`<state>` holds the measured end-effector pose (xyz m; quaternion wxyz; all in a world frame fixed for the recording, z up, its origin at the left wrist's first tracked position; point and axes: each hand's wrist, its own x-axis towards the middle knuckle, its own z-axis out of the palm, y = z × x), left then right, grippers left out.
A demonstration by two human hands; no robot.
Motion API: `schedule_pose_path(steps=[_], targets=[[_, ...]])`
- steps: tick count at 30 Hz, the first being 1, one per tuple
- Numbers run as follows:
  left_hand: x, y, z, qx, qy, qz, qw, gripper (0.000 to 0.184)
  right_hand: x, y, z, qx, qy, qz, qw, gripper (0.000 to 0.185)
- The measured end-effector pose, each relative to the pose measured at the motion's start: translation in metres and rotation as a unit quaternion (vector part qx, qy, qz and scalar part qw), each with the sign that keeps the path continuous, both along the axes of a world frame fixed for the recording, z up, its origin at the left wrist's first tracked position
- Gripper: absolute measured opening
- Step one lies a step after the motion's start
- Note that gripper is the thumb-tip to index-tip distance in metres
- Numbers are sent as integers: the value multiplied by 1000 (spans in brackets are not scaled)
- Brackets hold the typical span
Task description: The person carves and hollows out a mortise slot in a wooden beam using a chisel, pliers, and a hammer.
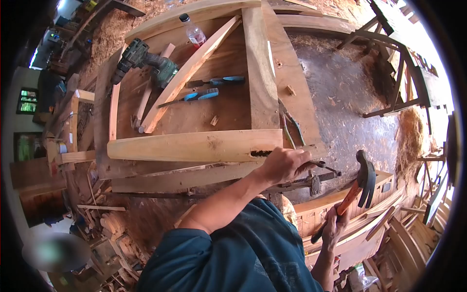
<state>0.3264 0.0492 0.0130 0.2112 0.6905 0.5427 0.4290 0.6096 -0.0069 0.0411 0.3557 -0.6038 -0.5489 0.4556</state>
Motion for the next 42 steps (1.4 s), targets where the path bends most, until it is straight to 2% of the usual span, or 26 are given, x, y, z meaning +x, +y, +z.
schedule_pose_path(steps=[1,2,5,7,9,11,13,14,15,20,22,25,26,27,29,30,33,35,36,37,39,41,42], targets=[[-2,2,-2,6,-2,-7,1000,24,-1,2,-2,24,-2,11,1000,8],[-4,3,-4,11,-5,-14,1000,25,-19,3,13,-11,56,-13,998,7],[-5,2,-7,7,-12,-9,1000,32,-26,5,22,-66,9,-40,997,9],[-5,3,-5,-1,-25,7,1000,36,-28,0,11,-29,-28,-37,999,10],[-3,2,-2,-12,-53,26,998,36,-38,1,16,-1,-55,45,997,12],[-4,2,-2,2,-53,19,998,32,-39,-6,3,-39,-19,30,999,13],[-7,3,-5,15,-46,10,999,33,-56,1,16,-14,-107,57,993,9],[-8,2,-9,20,-39,6,999,35,-52,2,7,22,-136,92,986,15],[-9,-1,-11,23,-32,1,999,37,-55,7,16,32,-216,139,966,16],[-2,5,3,-9,-62,24,998,24,-62,19,39,-13,-255,140,957,16],[10,8,27,-45,-58,55,996,20,-63,16,40,13,-248,145,958,17],[18,13,24,-98,-51,73,991,18,-59,15,33,11,-219,144,965,16],[20,12,26,-68,-53,85,993,20,-54,16,28,5,-207,144,968,15],[21,14,24,-53,-52,102,992,23,-56,16,27,-38,-141,105,984,11],[28,16,18,-28,-55,131,989,28,-59,12,36,-92,-72,62,991,16],[27,17,18,-7,-79,133,988,36,-38,6,12,-47,-71,39,996,14],[25,15,13,-24,-58,129,990,35,-37,4,3,4,-92,19,996,16],[17,10,17,14,-93,123,988,32,-39,4,7,-8,-144,75,987,21],[13,7,15,29,-111,113,987,30,-56,12,36,-58,-259,141,954,25],[9,5,13,44,-129,102,985,29,-53,8,31,-34,-259,169,950,26],[9,0,3,11,-98,80,992,26,-49,1,22,39,-243,150,957,18],[7,-1,5,-6,-105,65,992,25,-55,-8,28,-29,-114,41,992,16],[7,1,2,28,-150,54,987,32,-45,-9,32,-56,-196,37,978,13]])
